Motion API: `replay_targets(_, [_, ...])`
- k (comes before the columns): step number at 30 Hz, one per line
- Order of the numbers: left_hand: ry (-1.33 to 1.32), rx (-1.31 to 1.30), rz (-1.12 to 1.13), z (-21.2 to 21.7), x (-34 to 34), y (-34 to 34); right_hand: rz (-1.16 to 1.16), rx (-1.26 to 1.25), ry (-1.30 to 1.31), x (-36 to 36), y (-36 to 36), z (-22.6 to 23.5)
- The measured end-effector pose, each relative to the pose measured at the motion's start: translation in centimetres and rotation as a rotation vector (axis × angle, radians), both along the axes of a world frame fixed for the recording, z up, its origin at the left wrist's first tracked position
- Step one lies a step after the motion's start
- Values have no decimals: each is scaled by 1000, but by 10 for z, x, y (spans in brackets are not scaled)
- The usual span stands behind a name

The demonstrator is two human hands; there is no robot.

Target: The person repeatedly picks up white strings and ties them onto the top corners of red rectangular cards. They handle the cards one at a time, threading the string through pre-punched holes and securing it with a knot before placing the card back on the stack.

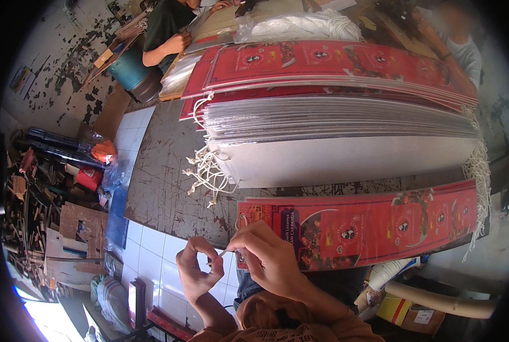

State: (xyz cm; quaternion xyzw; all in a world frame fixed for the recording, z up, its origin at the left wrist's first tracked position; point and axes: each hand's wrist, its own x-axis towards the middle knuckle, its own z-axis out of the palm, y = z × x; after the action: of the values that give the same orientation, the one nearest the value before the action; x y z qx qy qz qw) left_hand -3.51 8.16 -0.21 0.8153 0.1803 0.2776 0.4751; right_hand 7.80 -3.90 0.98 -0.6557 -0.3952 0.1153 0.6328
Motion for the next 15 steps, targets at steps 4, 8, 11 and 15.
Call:
replay_targets(4, [-74,-92,-55,2,-7,2,0,17,-5,-1,0,-2])
replay_targets(8, [-314,-290,36,-10,-13,5,47,-20,-167,2,-8,1])
replay_targets(11, [-450,-366,216,-12,-25,15,-58,-280,-389,5,-36,25])
replay_targets(15, [-456,-300,312,-26,-32,29,-103,-779,-482,16,-83,40])
